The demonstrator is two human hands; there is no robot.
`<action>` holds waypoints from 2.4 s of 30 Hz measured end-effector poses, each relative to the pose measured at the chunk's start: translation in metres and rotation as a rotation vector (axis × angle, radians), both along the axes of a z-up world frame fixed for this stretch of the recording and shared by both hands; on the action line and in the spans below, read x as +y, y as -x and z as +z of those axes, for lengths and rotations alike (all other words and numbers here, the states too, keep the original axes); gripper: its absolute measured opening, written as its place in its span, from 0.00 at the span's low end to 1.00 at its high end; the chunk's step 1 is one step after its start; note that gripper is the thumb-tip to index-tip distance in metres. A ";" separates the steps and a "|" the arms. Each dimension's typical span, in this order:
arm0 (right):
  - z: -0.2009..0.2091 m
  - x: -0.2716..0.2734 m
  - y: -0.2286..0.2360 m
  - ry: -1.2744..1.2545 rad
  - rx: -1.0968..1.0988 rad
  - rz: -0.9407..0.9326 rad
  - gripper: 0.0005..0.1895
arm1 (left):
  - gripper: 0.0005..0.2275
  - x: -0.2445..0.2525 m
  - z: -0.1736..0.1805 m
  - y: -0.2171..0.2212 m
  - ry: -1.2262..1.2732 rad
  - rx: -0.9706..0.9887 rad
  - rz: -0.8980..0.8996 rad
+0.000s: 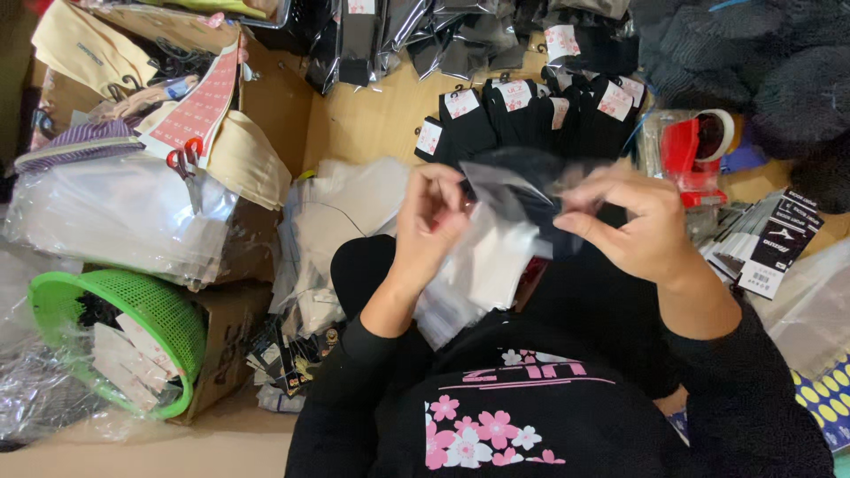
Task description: The person sits on the floor and repeatedly picks up pairs of black socks, places them into clear plastic bags, and seals the bags. The person then places the packaged socks into a pile on the floor.
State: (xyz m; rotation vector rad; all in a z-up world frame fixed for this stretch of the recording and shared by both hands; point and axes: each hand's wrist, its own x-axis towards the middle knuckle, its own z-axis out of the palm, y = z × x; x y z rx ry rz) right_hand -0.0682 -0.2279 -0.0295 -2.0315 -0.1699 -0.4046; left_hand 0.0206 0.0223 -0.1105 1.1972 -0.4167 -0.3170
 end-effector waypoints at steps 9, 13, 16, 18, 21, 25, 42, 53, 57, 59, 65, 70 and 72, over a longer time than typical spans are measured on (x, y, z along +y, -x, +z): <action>-0.084 -0.008 0.004 -0.559 0.201 -0.057 0.10 | 0.11 -0.033 0.024 0.027 -0.254 0.026 -0.095; -0.113 0.000 0.007 -0.695 0.192 -0.210 0.06 | 0.11 -0.032 -0.001 0.028 -0.326 0.002 -0.107; -0.120 -0.015 0.008 -0.519 0.225 -0.231 0.09 | 0.11 -0.031 -0.022 0.029 -0.375 -0.171 -0.094; -0.130 -0.040 0.009 -0.414 0.281 -0.272 0.09 | 0.11 -0.025 -0.032 0.031 -0.423 -0.185 -0.085; -0.223 -0.162 0.039 0.550 0.134 -0.899 0.10 | 0.10 -0.019 -0.045 0.031 -0.438 -0.185 -0.073; -0.344 -0.266 0.102 0.490 0.673 -1.076 0.10 | 0.11 -0.020 -0.040 0.034 -0.448 -0.172 -0.064; -0.098 -0.037 0.025 -0.508 0.533 -0.403 0.10 | 0.10 -0.021 -0.026 0.034 -0.417 -0.230 -0.108; -0.055 -0.003 -0.067 0.081 0.086 -0.232 0.14 | 0.18 0.033 -0.034 0.010 -0.554 -0.029 -0.177; -0.030 -0.002 -0.110 -0.102 -0.003 -0.272 0.38 | 0.33 0.065 -0.171 0.004 -1.399 -0.026 -0.446; -0.114 -0.001 -0.117 0.252 0.201 -0.327 0.21 | 0.31 0.053 -0.176 0.008 -1.449 -0.137 -0.516; -0.354 -0.039 -0.053 0.522 0.944 -0.205 0.27 | 0.40 0.030 -0.275 0.015 -1.530 -0.072 -0.719; -0.455 -0.042 -0.008 0.637 0.785 -0.184 0.28 | 0.44 0.018 -0.304 0.004 -1.425 0.222 -0.711; -0.403 -0.033 -0.004 0.348 1.029 -0.141 0.27 | 0.40 0.019 -0.288 -0.001 -1.340 0.283 -0.689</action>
